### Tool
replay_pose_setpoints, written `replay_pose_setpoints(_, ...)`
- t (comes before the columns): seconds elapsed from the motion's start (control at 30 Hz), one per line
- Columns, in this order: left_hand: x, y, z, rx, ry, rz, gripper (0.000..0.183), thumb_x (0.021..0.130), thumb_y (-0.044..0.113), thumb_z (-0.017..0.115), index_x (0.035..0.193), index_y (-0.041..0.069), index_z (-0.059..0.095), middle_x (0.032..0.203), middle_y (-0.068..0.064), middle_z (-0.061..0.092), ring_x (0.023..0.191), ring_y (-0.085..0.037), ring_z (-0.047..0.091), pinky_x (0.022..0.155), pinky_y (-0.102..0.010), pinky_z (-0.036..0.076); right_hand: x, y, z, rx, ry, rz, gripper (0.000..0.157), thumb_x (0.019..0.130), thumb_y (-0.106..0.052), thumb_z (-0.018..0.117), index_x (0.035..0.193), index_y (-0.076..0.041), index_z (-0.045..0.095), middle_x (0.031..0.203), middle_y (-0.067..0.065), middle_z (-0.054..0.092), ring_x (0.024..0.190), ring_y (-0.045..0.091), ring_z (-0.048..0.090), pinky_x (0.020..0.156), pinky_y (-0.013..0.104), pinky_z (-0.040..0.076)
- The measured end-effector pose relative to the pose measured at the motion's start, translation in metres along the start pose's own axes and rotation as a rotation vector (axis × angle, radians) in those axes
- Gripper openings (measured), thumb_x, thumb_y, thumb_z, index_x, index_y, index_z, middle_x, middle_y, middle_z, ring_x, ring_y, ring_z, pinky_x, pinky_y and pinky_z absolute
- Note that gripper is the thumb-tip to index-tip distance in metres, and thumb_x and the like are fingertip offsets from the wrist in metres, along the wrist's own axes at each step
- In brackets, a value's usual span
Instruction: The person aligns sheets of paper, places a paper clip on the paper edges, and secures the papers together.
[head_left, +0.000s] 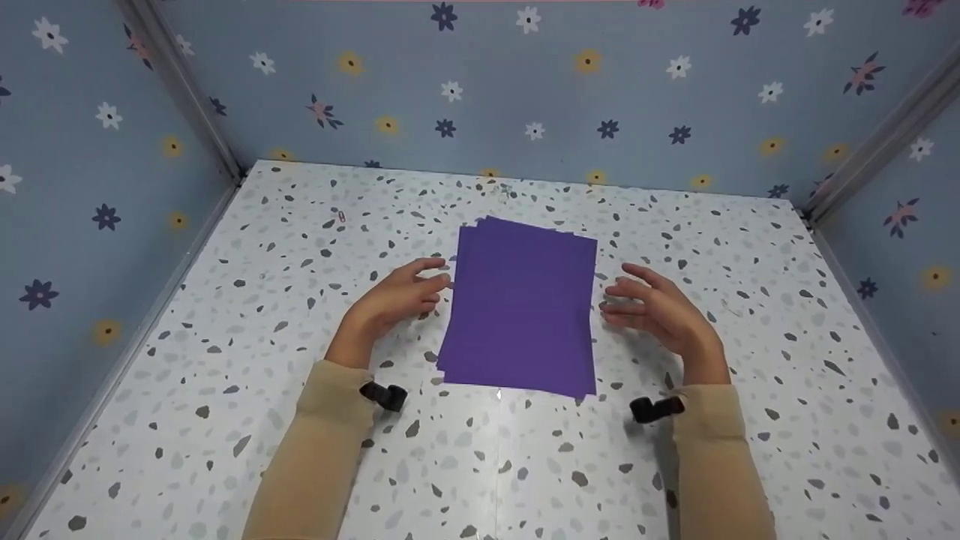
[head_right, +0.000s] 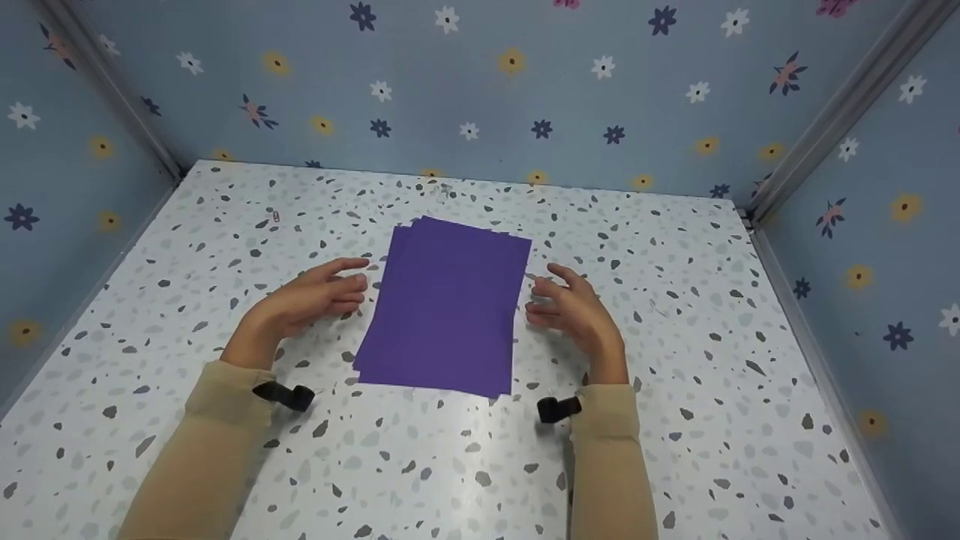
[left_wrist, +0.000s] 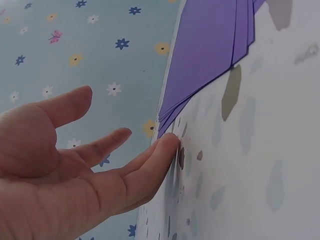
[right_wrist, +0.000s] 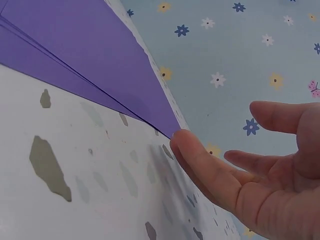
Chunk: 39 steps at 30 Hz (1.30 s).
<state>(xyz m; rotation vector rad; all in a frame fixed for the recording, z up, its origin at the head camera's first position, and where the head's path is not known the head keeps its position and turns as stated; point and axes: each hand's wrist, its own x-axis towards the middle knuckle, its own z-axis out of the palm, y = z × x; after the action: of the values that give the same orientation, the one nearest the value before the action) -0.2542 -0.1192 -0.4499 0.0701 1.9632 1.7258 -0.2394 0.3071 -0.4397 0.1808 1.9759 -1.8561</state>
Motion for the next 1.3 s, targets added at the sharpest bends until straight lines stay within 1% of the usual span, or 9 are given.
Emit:
replay_pose_setpoints(0.17, 0.000, 0.000, 0.000, 0.010, -0.001, 0.003, 0.067, 0.112, 0.032, 0.057, 0.169, 0.013, 0.029, 0.162, -0.018, 0.044, 0.147, -0.033, 0.047, 0.122, -0.044, 0.039, 0.001, 0.001, 0.003, 0.011, -0.012, 0.008, 0.075, 0.113, -0.031, 0.054, 0.172, -0.014, 0.011, 0.161, 0.025, 0.043, 0.132, 0.035, 0.063, 0.105, 0.040, 0.056)
replay_pose_setpoints(0.27, 0.000, -0.001, -0.001, -0.009, -0.006, 0.005, 0.066, 0.112, 0.031, 0.056, 0.168, 0.011, 0.028, 0.163, -0.019, 0.043, 0.147, -0.034, 0.046, 0.122, -0.044, 0.039, 0.002, 0.002, 0.003, 0.017, -0.012, 0.011, 0.075, 0.113, -0.031, 0.054, 0.172, -0.014, 0.012, 0.161, 0.025, 0.043, 0.134, 0.037, 0.061, 0.105, 0.040, 0.057)
replay_pose_setpoints(0.4, 0.000, -0.002, -0.002, -0.024, -0.007, -0.001, 0.066, 0.112, 0.031, 0.057, 0.168, 0.011, 0.029, 0.163, -0.018, 0.042, 0.148, -0.034, 0.046, 0.123, -0.043, 0.039, 0.001, 0.003, 0.003, 0.025, -0.017, 0.007, 0.076, 0.113, -0.031, 0.055, 0.172, -0.014, 0.011, 0.161, 0.026, 0.043, 0.136, 0.039, 0.059, 0.105, 0.042, 0.056)
replay_pose_setpoints(0.5, 0.001, -0.002, 0.000, -0.014, -0.014, -0.003, 0.067, 0.111, 0.034, 0.058, 0.168, 0.013, 0.030, 0.164, -0.017, 0.042, 0.149, -0.032, 0.046, 0.123, -0.042, 0.038, 0.000, 0.004, 0.002, 0.033, -0.016, 0.007, 0.076, 0.113, -0.030, 0.054, 0.172, -0.013, 0.010, 0.161, 0.026, 0.042, 0.136, 0.040, 0.059, 0.107, 0.043, 0.055)
replay_pose_setpoints(0.7, 0.002, -0.001, 0.004, -0.009, -0.025, 0.001, 0.066, 0.111, 0.034, 0.058, 0.168, 0.014, 0.031, 0.165, -0.018, 0.040, 0.149, -0.032, 0.045, 0.124, -0.043, 0.037, 0.000, 0.004, 0.001, 0.040, -0.020, 0.005, 0.075, 0.113, -0.029, 0.053, 0.172, -0.012, 0.010, 0.161, 0.027, 0.041, 0.135, 0.040, 0.059, 0.110, 0.045, 0.053)
replay_pose_setpoints(0.97, 0.003, 0.000, 0.004, 0.006, -0.032, 0.003, 0.065, 0.111, 0.033, 0.058, 0.167, 0.014, 0.031, 0.164, -0.017, 0.042, 0.149, -0.032, 0.044, 0.123, -0.045, 0.037, 0.002, 0.004, 0.003, 0.055, -0.021, 0.012, 0.076, 0.113, -0.030, 0.054, 0.172, -0.014, 0.010, 0.161, 0.026, 0.042, 0.135, 0.039, 0.059, 0.110, 0.044, 0.052)
replay_pose_setpoints(1.17, 0.003, 0.000, 0.007, 0.021, -0.041, 0.000, 0.066, 0.111, 0.034, 0.058, 0.167, 0.013, 0.031, 0.165, -0.019, 0.039, 0.152, -0.033, 0.040, 0.125, -0.045, 0.034, 0.001, 0.005, 0.004, 0.058, -0.037, 0.011, 0.080, 0.112, -0.032, 0.056, 0.172, -0.013, 0.007, 0.163, 0.028, 0.038, 0.138, 0.040, 0.056, 0.112, 0.044, 0.051)
replay_pose_setpoints(1.3, 0.004, 0.001, 0.009, 0.034, -0.045, 0.009, 0.066, 0.111, 0.034, 0.058, 0.167, 0.012, 0.032, 0.165, -0.020, 0.038, 0.153, -0.035, 0.039, 0.125, -0.046, 0.034, 0.001, 0.006, 0.004, 0.059, -0.032, 0.016, 0.079, 0.112, -0.031, 0.056, 0.172, -0.014, 0.009, 0.163, 0.027, 0.039, 0.139, 0.040, 0.056, 0.111, 0.044, 0.051)
